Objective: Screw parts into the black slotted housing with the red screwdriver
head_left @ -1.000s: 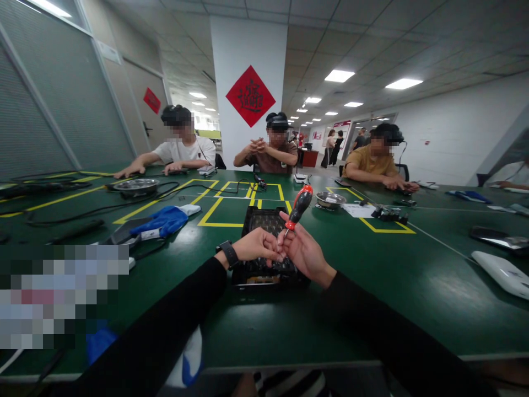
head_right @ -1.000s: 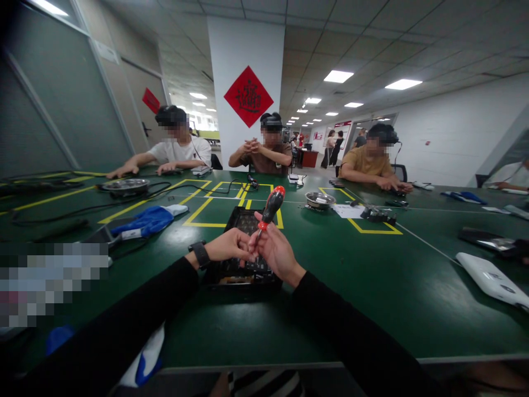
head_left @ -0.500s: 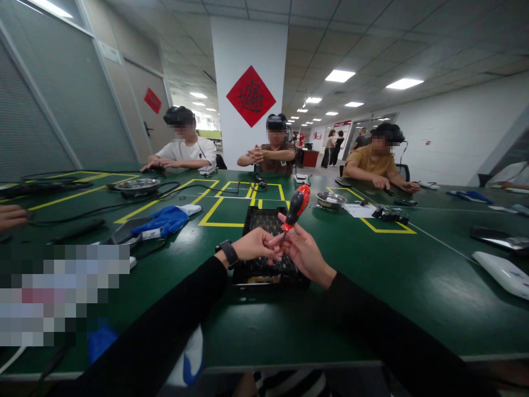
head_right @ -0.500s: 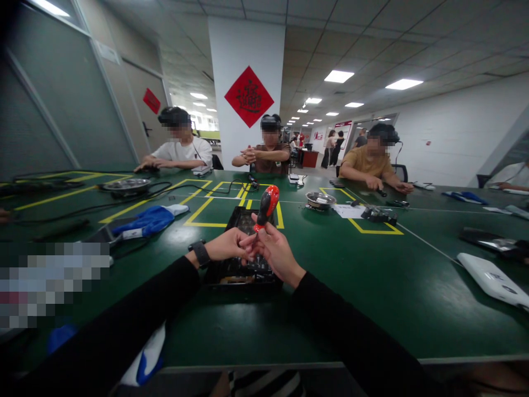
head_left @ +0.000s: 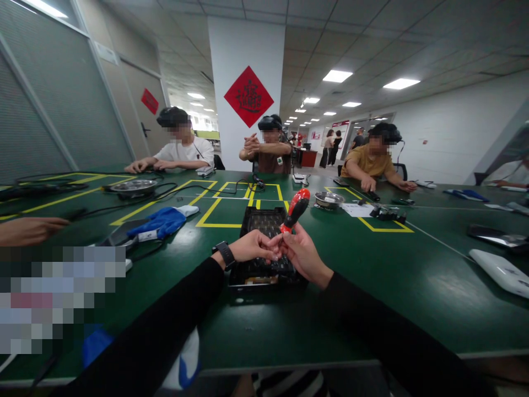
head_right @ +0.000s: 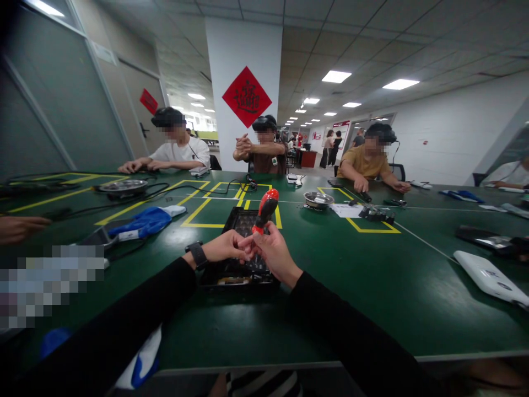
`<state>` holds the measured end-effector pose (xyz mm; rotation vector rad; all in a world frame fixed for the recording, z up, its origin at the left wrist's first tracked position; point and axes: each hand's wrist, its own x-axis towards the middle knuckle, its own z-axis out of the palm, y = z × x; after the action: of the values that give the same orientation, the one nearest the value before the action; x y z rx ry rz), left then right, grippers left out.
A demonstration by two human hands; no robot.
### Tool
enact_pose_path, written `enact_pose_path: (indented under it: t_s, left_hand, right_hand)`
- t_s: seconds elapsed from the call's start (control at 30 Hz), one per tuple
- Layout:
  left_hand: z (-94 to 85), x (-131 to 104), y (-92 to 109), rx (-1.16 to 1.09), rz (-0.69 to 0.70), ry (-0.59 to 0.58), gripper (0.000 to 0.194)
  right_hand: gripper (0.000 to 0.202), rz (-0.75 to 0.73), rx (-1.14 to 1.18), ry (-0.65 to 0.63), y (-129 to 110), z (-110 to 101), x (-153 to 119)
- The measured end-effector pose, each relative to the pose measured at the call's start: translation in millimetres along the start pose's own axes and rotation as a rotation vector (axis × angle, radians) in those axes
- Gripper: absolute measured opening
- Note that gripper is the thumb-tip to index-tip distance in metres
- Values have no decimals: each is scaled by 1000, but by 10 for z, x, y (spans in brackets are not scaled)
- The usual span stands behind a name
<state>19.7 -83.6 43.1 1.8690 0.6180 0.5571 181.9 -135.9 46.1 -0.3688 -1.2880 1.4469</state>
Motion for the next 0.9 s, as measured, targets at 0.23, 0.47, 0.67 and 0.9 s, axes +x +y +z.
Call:
enact_pose_path:
  t_s: [0.23,0.47,0.67,0.9]
  left_hand:
    - [3,5,-18,-6,37,4,27]
    - [4,-2,-3,9,61,-34,27]
    - [3,-4,-11,0,57,-40,26]
    - [-7,1,-15,-28,53,-60,25]
  right_hand:
    - [32,18,85,6,-30,15,8]
    - [30,7,14,39,22,-31,20]
    - [28,32,29,18,5,-30,15]
    - [33,16,43,39,-2,-30,9]
